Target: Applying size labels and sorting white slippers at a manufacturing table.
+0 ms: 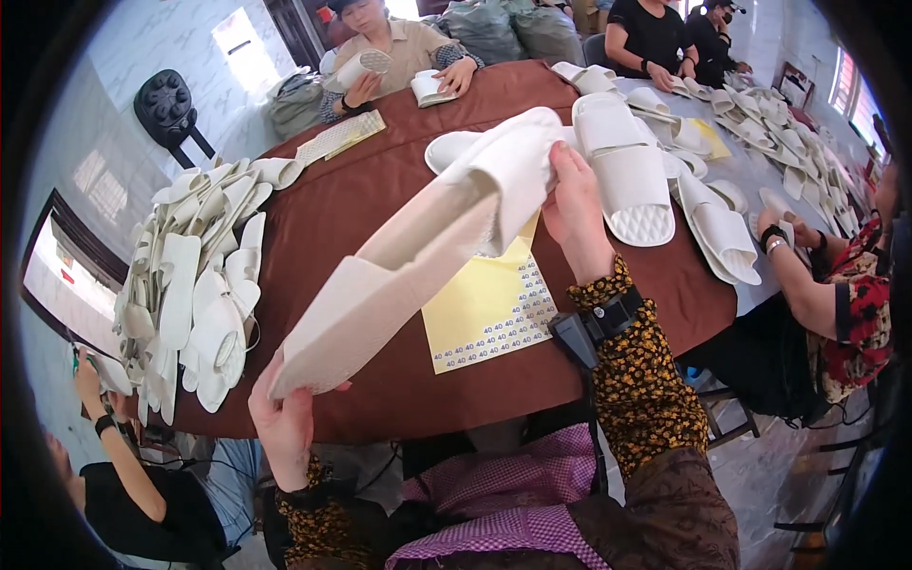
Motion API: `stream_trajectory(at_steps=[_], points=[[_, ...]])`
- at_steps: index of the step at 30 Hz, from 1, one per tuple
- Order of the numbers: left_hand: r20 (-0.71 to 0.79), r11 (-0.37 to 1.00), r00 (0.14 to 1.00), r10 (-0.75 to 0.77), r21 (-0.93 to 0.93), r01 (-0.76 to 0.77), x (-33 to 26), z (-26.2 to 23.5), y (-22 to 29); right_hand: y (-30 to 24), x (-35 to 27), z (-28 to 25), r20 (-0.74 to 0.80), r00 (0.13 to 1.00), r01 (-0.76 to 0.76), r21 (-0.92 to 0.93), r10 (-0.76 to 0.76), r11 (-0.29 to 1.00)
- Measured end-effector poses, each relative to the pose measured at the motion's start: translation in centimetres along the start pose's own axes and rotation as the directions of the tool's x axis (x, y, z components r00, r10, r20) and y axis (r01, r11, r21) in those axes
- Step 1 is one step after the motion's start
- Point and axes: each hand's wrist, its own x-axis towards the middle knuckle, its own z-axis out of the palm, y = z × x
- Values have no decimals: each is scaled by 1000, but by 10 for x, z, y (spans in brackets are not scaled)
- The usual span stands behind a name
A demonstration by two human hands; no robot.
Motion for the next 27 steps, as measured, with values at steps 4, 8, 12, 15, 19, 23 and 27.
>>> stream_trajectory(at_steps=[4, 8, 12, 15, 19, 23, 27], points=[[-69, 964, 989, 130, 242, -110, -15, -23, 8, -4, 1, 3, -71, 995, 85, 158, -75, 984], [4, 890, 979, 203, 417, -186, -21, -31, 33, -1, 11, -9, -170, 973, 185, 180, -154, 966], [73, 717, 948, 310, 636, -284, -28, -42, 34, -3, 10, -4, -243, 959, 190, 176, -145, 966], [229, 374, 904, 361, 852, -365, -25, -41, 34, -1, 14, -14, -247, 961, 160, 136, -122, 978], [421, -6, 841, 338, 895, -446, -24, -43, 34, -1, 10, -5, -208, 974, 105, 77, -87, 991], [418, 19, 863, 284, 897, -442, -21, -50, 14, 0, 4, 0, -96, 994, 54, 4, -53, 999], [320, 69, 915, 245, 936, -345, -29, -66, -11, 1, -2, 8, -120, 992, 29, -111, -42, 993]])
